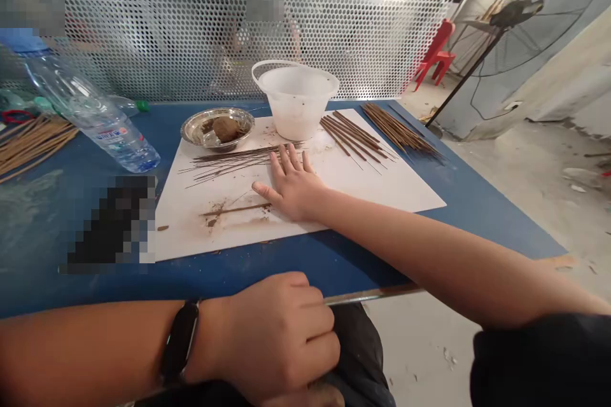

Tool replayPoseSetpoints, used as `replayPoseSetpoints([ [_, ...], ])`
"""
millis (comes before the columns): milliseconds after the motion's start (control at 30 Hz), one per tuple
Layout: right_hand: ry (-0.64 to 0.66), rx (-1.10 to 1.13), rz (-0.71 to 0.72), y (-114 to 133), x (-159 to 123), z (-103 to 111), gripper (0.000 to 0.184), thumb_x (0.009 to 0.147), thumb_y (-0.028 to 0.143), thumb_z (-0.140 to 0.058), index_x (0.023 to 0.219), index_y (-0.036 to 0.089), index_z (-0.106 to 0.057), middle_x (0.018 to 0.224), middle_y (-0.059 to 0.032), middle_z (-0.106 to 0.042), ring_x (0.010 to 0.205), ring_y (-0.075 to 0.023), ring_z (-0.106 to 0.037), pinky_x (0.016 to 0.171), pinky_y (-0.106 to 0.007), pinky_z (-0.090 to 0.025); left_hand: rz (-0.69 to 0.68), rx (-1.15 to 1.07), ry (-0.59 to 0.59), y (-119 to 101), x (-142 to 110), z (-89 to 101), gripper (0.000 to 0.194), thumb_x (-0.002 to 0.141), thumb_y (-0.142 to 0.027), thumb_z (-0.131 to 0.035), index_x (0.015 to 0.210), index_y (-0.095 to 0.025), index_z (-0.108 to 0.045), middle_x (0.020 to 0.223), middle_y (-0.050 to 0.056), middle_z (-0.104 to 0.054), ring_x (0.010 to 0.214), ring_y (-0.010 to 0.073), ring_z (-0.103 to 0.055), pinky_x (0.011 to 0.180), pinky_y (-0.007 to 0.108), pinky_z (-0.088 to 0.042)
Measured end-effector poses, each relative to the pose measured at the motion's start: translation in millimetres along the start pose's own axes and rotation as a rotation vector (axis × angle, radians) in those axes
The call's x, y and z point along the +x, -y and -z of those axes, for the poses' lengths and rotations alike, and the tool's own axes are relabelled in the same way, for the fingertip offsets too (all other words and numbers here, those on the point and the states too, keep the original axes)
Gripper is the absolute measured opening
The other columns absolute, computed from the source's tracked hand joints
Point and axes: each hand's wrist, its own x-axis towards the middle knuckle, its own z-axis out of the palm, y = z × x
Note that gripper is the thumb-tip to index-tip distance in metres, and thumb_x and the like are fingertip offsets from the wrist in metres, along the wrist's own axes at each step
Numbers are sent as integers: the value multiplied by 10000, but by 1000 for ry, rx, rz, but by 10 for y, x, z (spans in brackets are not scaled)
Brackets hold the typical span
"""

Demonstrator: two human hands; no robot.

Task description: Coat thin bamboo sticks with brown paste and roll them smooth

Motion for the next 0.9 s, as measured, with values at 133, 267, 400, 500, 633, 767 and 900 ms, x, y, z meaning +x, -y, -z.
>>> replayPoseSetpoints([
  [133,5,22,42,-8,-211,-43,1046,1008,767,-66,1684,-31,-75,1750,-252,61,1617,-395,138,1298,-645,-21,63,-155,24,21,-43,-5,259,996,-246,-617,745,-194,-586,686,-15,-504,606,145,-455,534,331,-281],
  [267,-48,29,57,-64,-163,-105,1013,1010,771,-83,1703,33,-57,1763,-230,24,1621,-408,114,1285,-687,-48,156,-273,78,13,-122,-6,201,1038,-303,-596,857,-217,-617,731,-22,-541,653,146,-495,561,328,-310],
  [400,-72,24,43,-109,40,-115,974,1021,754,-97,1709,74,15,1776,-193,46,1622,-410,122,1285,-694,-29,224,-348,81,2,-147,-6,187,1024,-348,-640,890,-218,-627,745,-30,-562,663,142,-507,577,321,-343],
  [500,-57,28,52,-99,-36,-103,981,1021,755,-96,1707,60,10,1774,-205,45,1625,-406,125,1287,-689,-33,278,-372,110,23,-107,18,186,1017,-300,-651,857,-207,-633,720,-30,-563,645,137,-506,570,315,-348],
  [633,-50,38,90,-54,-267,-109,996,1016,768,-112,1708,59,-15,1772,-225,20,1628,-417,107,1279,-704,-45,317,-475,148,81,-48,36,270,1055,-346,-589,854,-182,-664,699,-18,-590,637,133,-543,599,307,-388],
  [767,-37,52,54,-31,-150,-115,1014,1003,790,-102,1710,69,-8,1777,-208,38,1623,-431,123,1278,-708,-12,434,-696,140,153,-24,155,387,1093,-469,-483,937,-176,-682,807,14,-691,731,136,-640,702,273,-479],
  [900,-72,64,46,-50,77,-105,996,992,801,-77,1715,130,62,1788,-142,66,1618,-433,148,1277,-709,26,572,-896,159,210,2,332,440,1104,-497,-408,954,-182,-676,901,51,-735,830,161,-691,773,267,-529],
])
